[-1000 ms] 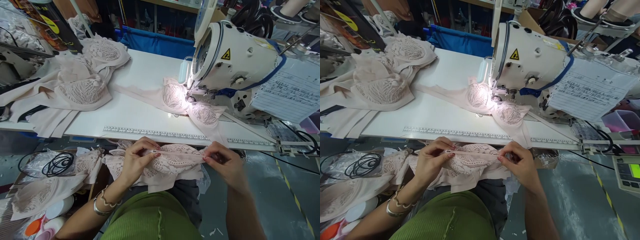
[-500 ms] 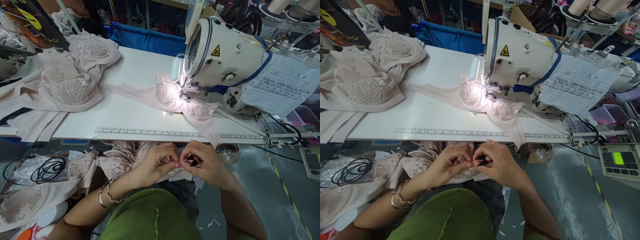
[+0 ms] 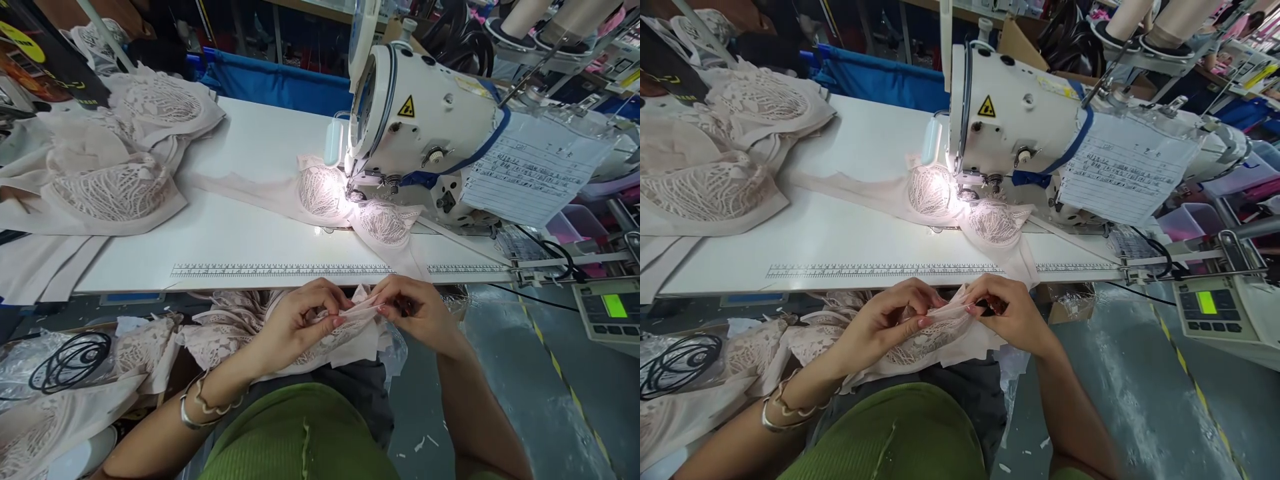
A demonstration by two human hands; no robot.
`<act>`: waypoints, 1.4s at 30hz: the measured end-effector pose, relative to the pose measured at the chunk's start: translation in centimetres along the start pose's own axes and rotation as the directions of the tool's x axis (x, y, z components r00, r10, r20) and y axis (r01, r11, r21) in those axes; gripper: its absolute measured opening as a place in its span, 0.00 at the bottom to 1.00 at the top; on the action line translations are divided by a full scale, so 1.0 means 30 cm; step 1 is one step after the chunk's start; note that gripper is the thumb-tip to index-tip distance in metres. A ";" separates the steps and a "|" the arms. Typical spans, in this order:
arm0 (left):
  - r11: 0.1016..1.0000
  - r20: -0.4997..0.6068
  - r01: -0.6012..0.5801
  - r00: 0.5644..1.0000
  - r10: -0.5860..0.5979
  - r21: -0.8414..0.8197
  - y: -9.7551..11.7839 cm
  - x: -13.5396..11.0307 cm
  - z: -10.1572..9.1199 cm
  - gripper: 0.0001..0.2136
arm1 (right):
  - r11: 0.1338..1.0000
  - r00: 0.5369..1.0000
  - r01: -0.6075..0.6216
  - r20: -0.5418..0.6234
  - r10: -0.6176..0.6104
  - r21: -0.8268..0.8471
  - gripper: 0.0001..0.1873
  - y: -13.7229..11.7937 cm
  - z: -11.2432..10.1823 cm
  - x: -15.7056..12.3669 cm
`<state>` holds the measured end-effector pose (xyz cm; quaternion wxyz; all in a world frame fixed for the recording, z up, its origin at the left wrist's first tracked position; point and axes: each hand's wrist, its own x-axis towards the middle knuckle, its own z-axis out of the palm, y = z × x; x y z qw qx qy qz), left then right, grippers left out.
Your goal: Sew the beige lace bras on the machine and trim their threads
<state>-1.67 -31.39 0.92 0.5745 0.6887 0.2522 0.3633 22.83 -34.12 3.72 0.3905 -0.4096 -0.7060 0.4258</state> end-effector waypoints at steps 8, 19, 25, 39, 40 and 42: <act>0.991 -0.010 0.129 0.992 -0.129 -0.026 0.011 -0.006 0.020 0.10 | 0.995 0.993 -0.070 -0.089 0.076 0.072 0.15 0.011 0.023 -0.018; 0.976 -0.025 0.154 0.988 -0.152 0.153 0.051 0.032 0.057 0.17 | 0.993 0.988 -0.114 -0.105 0.115 0.013 0.10 -0.056 0.063 -0.023; 0.957 -0.107 0.216 0.974 -0.198 0.193 0.026 0.050 0.098 0.08 | 0.985 0.980 -0.159 -0.133 0.148 -0.074 0.16 -0.059 0.062 -0.028; 0.905 -0.015 0.362 0.927 -0.374 -0.223 0.028 0.076 0.082 0.11 | 0.966 0.973 -0.231 0.020 0.230 0.117 0.22 -0.011 0.058 -0.030; 0.903 -0.012 0.370 0.924 -0.382 -0.220 0.027 0.075 0.082 0.11 | 0.963 0.972 -0.234 0.020 0.233 0.134 0.22 -0.011 0.061 -0.027; 0.901 -0.014 0.381 0.920 -0.393 -0.209 0.024 0.074 0.081 0.11 | 0.961 0.971 -0.238 0.012 0.239 0.141 0.21 -0.012 0.066 -0.021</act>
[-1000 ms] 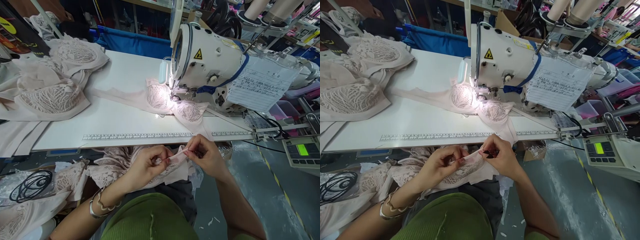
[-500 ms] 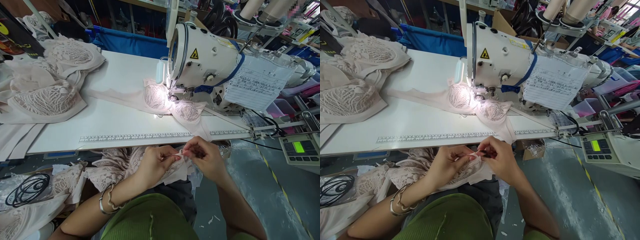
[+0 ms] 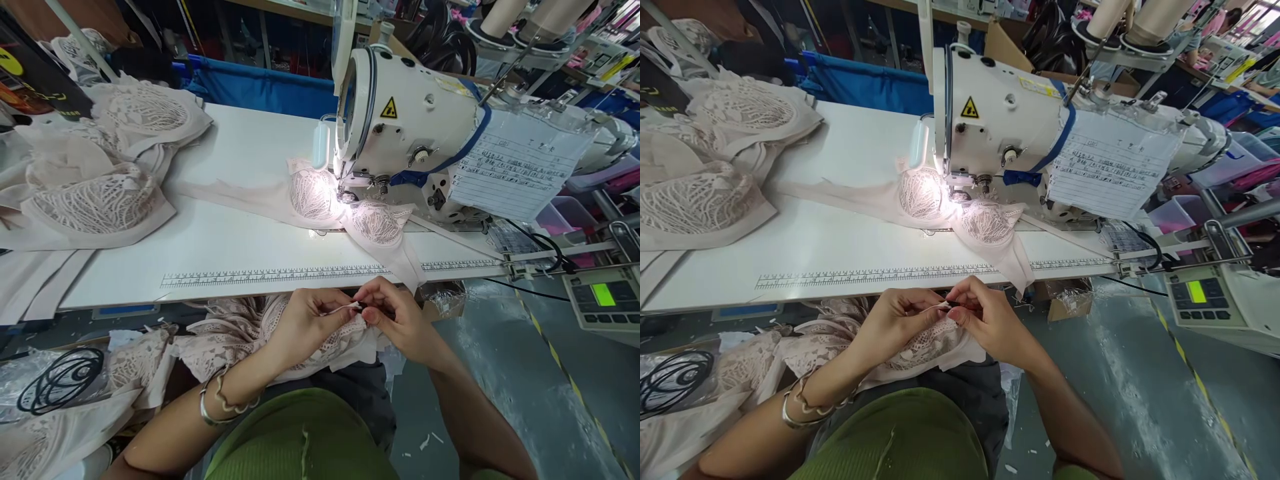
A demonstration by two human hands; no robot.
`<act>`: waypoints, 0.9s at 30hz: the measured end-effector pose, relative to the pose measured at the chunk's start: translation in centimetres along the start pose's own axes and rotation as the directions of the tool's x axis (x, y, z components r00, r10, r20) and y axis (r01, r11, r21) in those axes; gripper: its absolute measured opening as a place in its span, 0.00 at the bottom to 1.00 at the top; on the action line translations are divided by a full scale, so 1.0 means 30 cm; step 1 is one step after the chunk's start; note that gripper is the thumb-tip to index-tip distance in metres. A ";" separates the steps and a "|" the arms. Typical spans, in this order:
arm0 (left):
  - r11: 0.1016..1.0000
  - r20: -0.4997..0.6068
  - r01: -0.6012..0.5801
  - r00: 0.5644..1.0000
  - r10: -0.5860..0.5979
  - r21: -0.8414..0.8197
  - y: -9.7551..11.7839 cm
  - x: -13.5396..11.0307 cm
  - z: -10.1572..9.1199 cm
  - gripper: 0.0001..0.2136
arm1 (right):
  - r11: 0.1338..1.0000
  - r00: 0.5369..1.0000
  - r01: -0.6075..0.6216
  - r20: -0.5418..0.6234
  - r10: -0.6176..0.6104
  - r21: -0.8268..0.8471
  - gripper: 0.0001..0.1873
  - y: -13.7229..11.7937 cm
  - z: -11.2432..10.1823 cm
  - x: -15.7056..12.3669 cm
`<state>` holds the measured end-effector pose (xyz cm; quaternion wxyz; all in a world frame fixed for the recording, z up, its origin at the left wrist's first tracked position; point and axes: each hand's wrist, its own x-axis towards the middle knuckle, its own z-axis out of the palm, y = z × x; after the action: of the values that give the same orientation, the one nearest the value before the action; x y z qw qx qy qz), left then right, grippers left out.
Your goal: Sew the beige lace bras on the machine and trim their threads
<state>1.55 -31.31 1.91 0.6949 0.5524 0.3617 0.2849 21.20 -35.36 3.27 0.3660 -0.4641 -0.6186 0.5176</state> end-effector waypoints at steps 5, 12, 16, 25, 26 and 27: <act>0.997 0.000 -0.038 0.999 0.038 0.060 -0.004 0.000 -0.002 0.11 | 1.000 1.000 -0.002 -0.021 0.001 -0.028 0.19 -0.002 0.007 0.008; 0.997 -0.028 -0.014 0.999 0.016 0.080 -0.012 -0.002 -0.002 0.12 | 1.000 0.993 0.003 -0.117 -0.007 -0.028 0.18 0.020 0.017 0.000; 0.999 -0.046 0.000 0.999 0.002 0.048 -0.013 -0.003 -0.005 0.13 | 0.998 0.977 0.068 -0.203 -0.066 0.002 0.26 0.056 -0.018 -0.029; 0.983 0.041 -0.174 0.984 0.172 0.054 -0.010 0.018 -0.079 0.13 | 0.978 0.943 0.197 0.287 -0.169 -0.071 0.30 0.070 -0.053 -0.098; 0.969 0.075 -0.238 0.969 0.234 0.060 -0.024 0.028 -0.085 0.13 | 0.962 0.914 0.272 0.303 -0.271 0.039 0.28 0.044 -0.052 -0.098; 0.952 0.136 -0.295 0.949 0.283 0.079 -0.042 0.039 -0.084 0.15 | 0.934 0.877 0.323 0.321 -0.357 0.154 0.27 0.018 -0.047 -0.097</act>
<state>0.17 -29.25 0.14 0.6386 0.6495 0.2466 0.3309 23.51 -37.68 3.09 0.3596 -0.2326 -0.7191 0.5473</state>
